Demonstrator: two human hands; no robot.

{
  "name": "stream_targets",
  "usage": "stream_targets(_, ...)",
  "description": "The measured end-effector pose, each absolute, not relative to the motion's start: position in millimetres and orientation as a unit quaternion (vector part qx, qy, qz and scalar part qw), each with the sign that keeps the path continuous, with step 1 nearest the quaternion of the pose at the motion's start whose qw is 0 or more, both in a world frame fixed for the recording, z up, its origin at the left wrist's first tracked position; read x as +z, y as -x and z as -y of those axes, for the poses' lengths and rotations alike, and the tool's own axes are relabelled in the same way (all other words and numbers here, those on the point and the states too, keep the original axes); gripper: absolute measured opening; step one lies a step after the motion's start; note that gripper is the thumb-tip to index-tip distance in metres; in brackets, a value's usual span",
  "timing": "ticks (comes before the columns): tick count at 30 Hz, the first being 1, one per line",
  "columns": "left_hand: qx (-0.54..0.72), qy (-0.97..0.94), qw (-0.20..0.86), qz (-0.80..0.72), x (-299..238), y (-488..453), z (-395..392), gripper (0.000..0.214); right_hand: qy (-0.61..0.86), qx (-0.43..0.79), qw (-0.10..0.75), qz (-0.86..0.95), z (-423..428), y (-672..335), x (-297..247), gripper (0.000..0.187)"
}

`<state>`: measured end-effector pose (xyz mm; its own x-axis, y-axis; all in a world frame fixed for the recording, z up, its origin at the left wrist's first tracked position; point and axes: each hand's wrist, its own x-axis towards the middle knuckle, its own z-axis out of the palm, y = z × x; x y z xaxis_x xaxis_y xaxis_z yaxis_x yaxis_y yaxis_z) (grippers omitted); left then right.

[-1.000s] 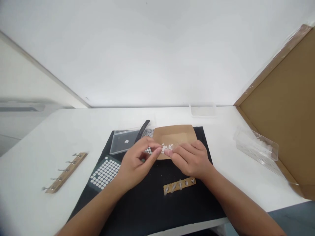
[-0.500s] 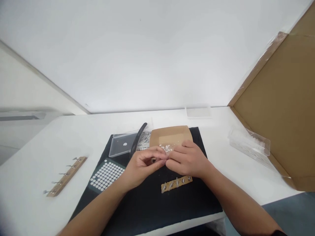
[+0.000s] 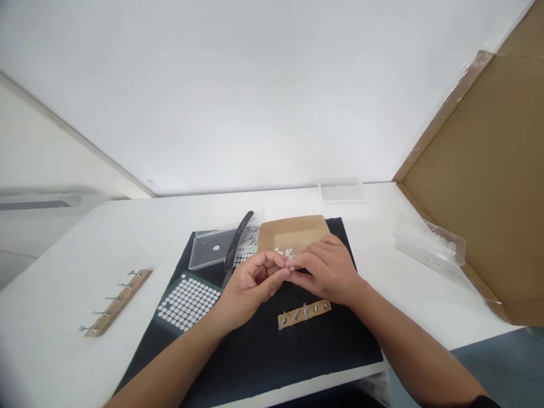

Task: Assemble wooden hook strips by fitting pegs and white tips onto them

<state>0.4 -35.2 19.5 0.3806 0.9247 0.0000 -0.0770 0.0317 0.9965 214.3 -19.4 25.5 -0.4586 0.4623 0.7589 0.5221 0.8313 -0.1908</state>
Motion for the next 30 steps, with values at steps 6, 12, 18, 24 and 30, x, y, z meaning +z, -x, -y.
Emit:
stream_targets(6, 0.395, -0.480, 0.716, -0.316, 11, -4, 36, 0.045, 0.272, 0.053, 0.432, 0.858, 22, -218, 23, 0.016)
stream_targets(12, 0.391, -0.459, 0.741, -0.297, 4, -5, 36, 0.045, 0.273, 0.116, 0.444, 0.845, 27, -220, 19, 0.021)
stream_targets(18, 0.378, -0.548, 0.671, -0.327, 8, -3, 40, 0.036, 0.266, 0.170, 0.425, 0.848, 27, -227, 18, 0.019)
stream_targets(24, 0.370, -0.753, 0.445, -0.313, 13, 2, 39, 0.012, 0.268, 0.208, 0.342, 0.876, 34, -257, 14, 0.027)
stream_targets(30, 0.357, -0.853, 0.291, -0.247, 15, 3, 38, 0.025, 0.284, 0.222, 0.273, 0.892, 46, -265, 4, 0.033)
